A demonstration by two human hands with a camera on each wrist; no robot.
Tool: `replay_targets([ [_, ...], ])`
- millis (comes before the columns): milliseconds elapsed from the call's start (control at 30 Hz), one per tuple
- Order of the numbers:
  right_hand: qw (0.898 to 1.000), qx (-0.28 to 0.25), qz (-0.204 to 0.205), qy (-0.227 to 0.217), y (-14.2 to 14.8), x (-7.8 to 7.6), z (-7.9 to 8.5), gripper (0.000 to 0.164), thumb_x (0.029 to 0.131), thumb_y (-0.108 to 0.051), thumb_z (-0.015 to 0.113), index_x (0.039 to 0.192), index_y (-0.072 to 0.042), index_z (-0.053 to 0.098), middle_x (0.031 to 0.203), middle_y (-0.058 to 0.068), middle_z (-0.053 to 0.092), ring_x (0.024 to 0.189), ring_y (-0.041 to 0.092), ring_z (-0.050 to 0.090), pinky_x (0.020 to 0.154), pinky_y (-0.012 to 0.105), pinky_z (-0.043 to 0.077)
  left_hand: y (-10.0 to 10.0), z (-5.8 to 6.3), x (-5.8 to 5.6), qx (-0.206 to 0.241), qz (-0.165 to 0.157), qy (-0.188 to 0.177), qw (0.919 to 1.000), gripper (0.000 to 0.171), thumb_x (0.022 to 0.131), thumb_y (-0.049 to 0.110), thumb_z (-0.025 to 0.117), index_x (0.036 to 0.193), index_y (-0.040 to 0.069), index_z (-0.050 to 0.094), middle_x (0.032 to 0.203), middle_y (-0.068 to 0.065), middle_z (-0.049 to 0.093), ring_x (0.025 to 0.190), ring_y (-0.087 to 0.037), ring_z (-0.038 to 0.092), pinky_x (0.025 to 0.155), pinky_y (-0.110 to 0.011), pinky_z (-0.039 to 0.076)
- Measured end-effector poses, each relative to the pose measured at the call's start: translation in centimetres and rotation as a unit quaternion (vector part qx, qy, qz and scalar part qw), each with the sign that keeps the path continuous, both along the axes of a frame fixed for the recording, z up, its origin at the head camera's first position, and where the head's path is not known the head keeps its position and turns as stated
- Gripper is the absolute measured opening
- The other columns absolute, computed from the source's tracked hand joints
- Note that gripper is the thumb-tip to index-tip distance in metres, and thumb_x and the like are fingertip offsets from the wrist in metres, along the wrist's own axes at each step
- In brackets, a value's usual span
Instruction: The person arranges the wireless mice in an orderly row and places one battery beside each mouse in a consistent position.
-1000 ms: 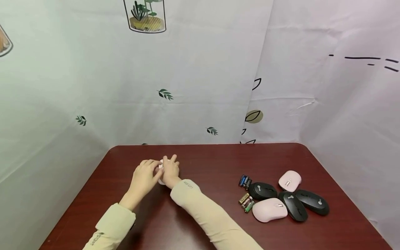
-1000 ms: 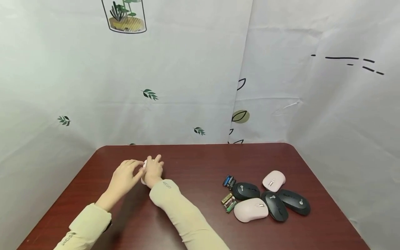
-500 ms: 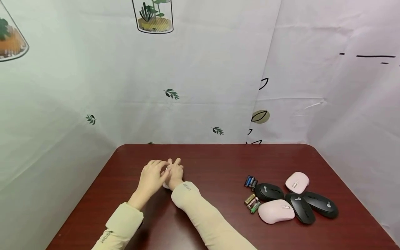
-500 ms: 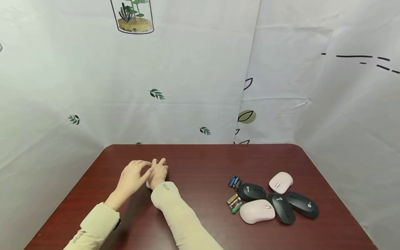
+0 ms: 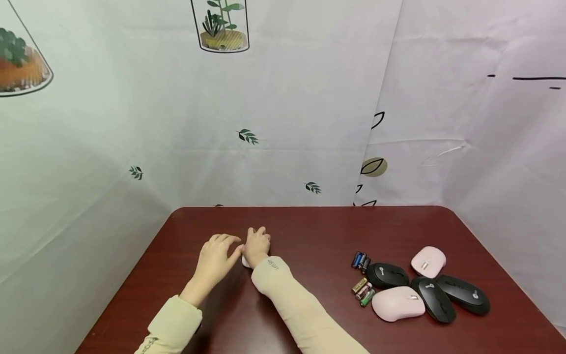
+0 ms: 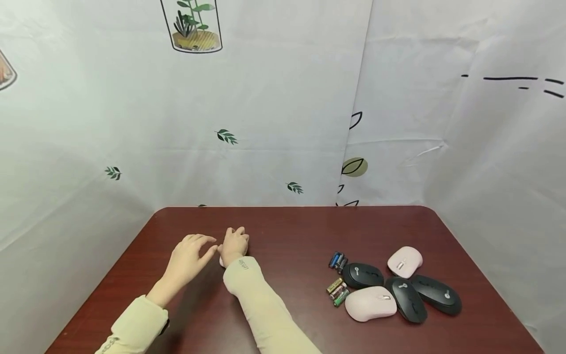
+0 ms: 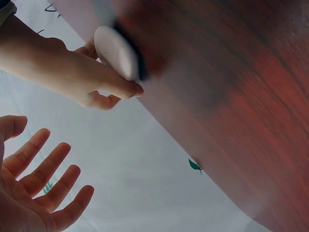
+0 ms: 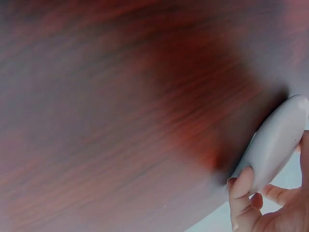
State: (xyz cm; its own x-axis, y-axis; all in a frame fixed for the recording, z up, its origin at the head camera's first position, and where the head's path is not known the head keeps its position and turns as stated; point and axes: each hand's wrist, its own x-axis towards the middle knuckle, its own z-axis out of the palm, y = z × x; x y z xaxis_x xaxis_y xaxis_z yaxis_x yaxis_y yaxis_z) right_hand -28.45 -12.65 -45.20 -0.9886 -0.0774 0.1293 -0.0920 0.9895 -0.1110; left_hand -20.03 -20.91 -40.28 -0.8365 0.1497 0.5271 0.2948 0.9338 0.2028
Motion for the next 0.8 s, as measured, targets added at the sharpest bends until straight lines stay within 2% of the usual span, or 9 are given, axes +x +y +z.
replay_targets([
  [200, 0.999, -0.037, -0.004, -0.015, 1.3, -0.6, -0.1, 0.051, 0.080, -0.048, 0.068, 0.116, -0.016, 0.055, 0.107, 0.016, 0.054, 0.084, 0.029, 0.060, 0.068, 0.030, 0.052, 0.1, -0.5, -0.1, 0.003, -0.001, 0.004, 1.0000, 0.019, 0.081, 0.021, 0.073, 0.096, 0.010, 0.071, 0.097, -0.009, 0.069, 0.097, -0.031, 0.060, 0.076, -0.050, 0.049],
  [300, 0.999, -0.045, 0.007, -0.011, 1.8, -0.5, 0.2, 0.052, 0.079, -0.049, 0.069, 0.116, -0.015, 0.055, 0.105, 0.016, 0.055, 0.085, 0.029, 0.061, 0.069, 0.031, 0.053, 0.1, -0.6, -0.2, 0.003, -0.001, 0.007, 1.0000, 0.018, 0.081, 0.021, 0.073, 0.095, 0.010, 0.071, 0.096, -0.009, 0.069, 0.096, -0.032, 0.061, 0.075, -0.050, 0.049],
  [500, 0.999, -0.028, 0.032, -0.013, 1.8, -0.4, 0.2, 0.053, 0.081, -0.052, 0.067, 0.117, -0.014, 0.054, 0.106, 0.015, 0.054, 0.083, 0.028, 0.060, 0.064, 0.029, 0.053, 0.3, -0.6, -0.3, 0.010, 0.000, 0.001, 0.9999, 0.017, 0.081, 0.021, 0.073, 0.094, 0.010, 0.071, 0.094, -0.008, 0.069, 0.096, -0.032, 0.060, 0.075, -0.050, 0.049],
  [633, 0.999, -0.011, 0.034, -0.007, 1.7, -0.4, 0.1, 0.051, 0.082, -0.052, 0.066, 0.114, -0.014, 0.054, 0.105, 0.015, 0.054, 0.081, 0.026, 0.060, 0.062, 0.028, 0.053, 0.4, -0.6, -0.4, 0.011, -0.002, -0.007, 0.9999, 0.018, 0.082, 0.022, 0.072, 0.094, 0.010, 0.071, 0.095, -0.008, 0.069, 0.096, -0.032, 0.060, 0.076, -0.051, 0.049],
  [800, 0.999, -0.025, 0.042, -0.014, 1.6, -0.4, 0.2, 0.048, 0.087, -0.051, 0.060, 0.118, -0.014, 0.055, 0.109, 0.015, 0.051, 0.086, 0.027, 0.059, 0.064, 0.028, 0.053, 0.0, -0.7, -0.3, 0.011, 0.005, -0.009, 0.9999, 0.018, 0.082, 0.022, 0.072, 0.095, 0.009, 0.071, 0.095, -0.009, 0.069, 0.096, -0.032, 0.060, 0.077, -0.051, 0.049],
])
